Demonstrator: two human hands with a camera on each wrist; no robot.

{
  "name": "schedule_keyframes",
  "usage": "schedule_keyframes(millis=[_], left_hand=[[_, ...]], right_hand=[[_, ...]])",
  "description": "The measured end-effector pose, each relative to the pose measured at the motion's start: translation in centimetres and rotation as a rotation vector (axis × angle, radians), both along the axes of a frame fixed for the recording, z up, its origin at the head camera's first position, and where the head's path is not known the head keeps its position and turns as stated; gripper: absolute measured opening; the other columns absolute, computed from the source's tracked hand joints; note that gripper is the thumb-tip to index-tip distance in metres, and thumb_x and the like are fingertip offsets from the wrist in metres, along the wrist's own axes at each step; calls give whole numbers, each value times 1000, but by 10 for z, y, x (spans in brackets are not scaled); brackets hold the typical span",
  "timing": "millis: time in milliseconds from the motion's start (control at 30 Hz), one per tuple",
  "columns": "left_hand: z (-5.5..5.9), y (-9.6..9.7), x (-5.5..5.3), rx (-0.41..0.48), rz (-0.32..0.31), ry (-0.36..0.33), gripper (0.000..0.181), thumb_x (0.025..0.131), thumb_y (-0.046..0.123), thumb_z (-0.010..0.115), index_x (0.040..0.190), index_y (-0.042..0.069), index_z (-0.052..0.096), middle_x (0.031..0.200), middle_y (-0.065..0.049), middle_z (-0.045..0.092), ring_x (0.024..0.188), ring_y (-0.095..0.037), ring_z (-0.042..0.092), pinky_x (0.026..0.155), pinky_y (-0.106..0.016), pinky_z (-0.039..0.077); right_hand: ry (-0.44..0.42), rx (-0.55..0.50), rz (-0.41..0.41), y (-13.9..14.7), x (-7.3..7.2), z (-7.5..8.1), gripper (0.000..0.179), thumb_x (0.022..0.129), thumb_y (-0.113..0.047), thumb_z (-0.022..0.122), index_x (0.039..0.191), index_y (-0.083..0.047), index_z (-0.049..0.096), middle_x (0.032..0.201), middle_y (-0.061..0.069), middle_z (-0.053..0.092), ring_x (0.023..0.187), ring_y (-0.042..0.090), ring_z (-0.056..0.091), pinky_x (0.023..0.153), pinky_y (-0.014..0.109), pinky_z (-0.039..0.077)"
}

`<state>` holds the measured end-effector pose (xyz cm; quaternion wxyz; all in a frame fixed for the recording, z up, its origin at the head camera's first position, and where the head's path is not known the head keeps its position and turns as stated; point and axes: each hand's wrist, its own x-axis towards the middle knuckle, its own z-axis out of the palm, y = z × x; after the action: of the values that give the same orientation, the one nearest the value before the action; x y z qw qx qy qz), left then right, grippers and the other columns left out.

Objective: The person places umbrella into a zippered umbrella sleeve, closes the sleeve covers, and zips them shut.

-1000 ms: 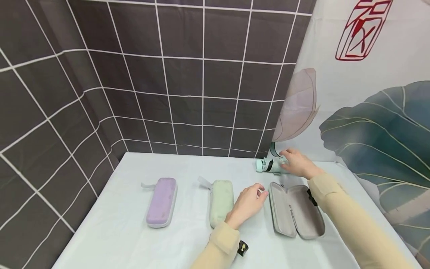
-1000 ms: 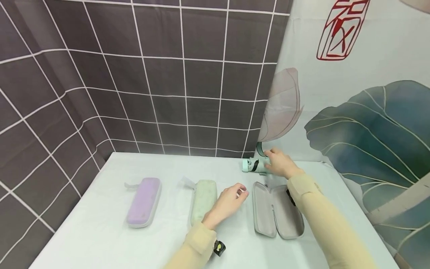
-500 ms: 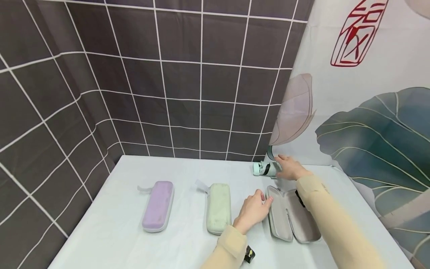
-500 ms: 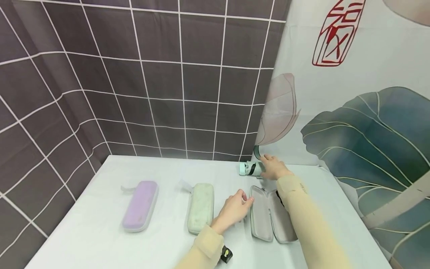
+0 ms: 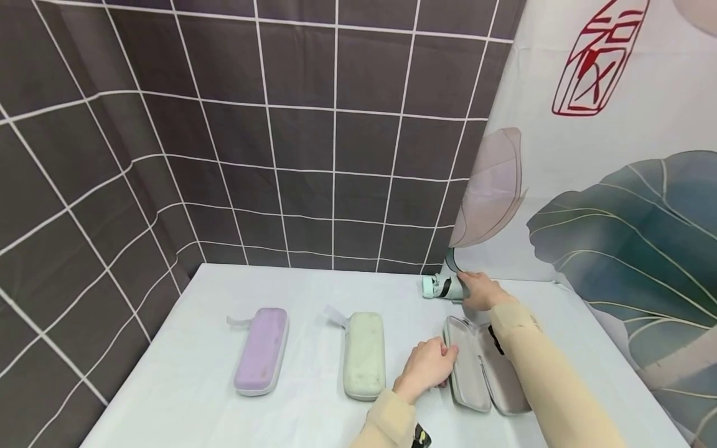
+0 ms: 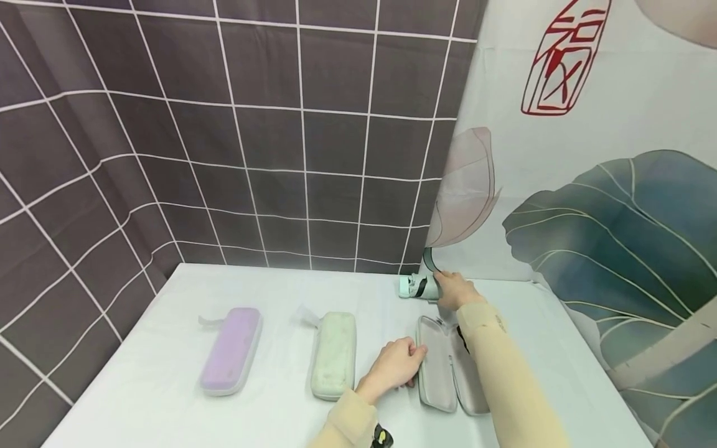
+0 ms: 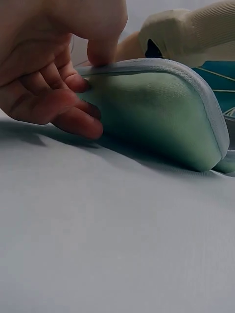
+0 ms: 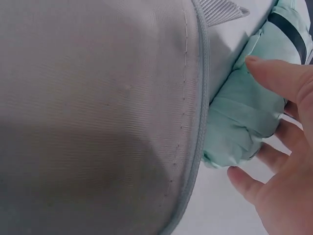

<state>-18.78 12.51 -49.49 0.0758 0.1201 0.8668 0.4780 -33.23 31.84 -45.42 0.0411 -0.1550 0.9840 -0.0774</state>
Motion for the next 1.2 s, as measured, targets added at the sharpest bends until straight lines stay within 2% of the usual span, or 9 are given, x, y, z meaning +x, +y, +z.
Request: schedule_keyframes(millis=[167,400,467,667,767,900,967,1033,1200], left_hand=[[-4,1,2,-24,6,54,37,99,26,51,64,18,43,46,10,47,39,-6,46,41,-25,30],[-3,2,1,-41,-9,81,36,100,24,51,65,19,46,47,11,47,42,-6,45,42,-24,30],[-2,3,0,-43,-5,81,36,99,24,51,64,19,46,47,11,47,42,-6,44,42,-25,30],[-2,3,-1,-38,18,83,35,98,25,53,64,19,48,47,12,47,43,-8,45,44,-26,30],[-3,1,-2,-41,29,80,34,98,26,53,65,20,48,46,12,47,43,-8,45,44,-27,31],[-3,0,-2,-38,28,70,34,98,26,53,65,20,50,47,11,48,44,-8,46,45,-27,32],[-3,0,-2,-37,23,69,33,98,26,53,65,20,50,47,11,48,44,-8,46,45,-27,32],[-3,-1,-2,-38,17,66,33,98,26,53,65,20,50,47,11,48,44,-8,46,45,-27,32],[-4,-2,-1,-34,12,57,34,98,26,53,64,20,49,47,11,48,43,-8,45,45,-27,31]], right_hand=[[8,1,18,4,-4,-1,70,76,-15,77,135,8,46,130,34,48,117,54,43,88,68,39],[-89,-53,-10,-2,-4,7,75,76,-7,71,139,15,35,137,38,41,126,53,39,102,60,33],[-72,-45,-16,-4,-4,9,76,75,-7,70,139,15,36,137,38,40,126,54,38,102,60,33],[65,-16,28,-8,-1,13,61,72,-10,71,124,13,49,116,33,51,110,49,48,88,58,44],[81,-6,29,-9,0,17,61,72,-12,72,123,13,50,114,31,52,107,47,51,86,56,45],[83,1,22,-8,7,28,62,72,-13,74,121,15,50,110,31,53,100,43,54,83,54,47],[99,-5,26,-5,11,35,56,71,-12,75,115,13,52,102,27,54,90,38,55,77,50,48],[112,-36,23,-2,17,42,52,71,-13,75,112,12,53,98,24,53,84,34,54,72,48,47],[153,-167,-21,2,39,55,54,75,-13,73,117,13,52,104,28,53,85,35,52,72,48,45]])
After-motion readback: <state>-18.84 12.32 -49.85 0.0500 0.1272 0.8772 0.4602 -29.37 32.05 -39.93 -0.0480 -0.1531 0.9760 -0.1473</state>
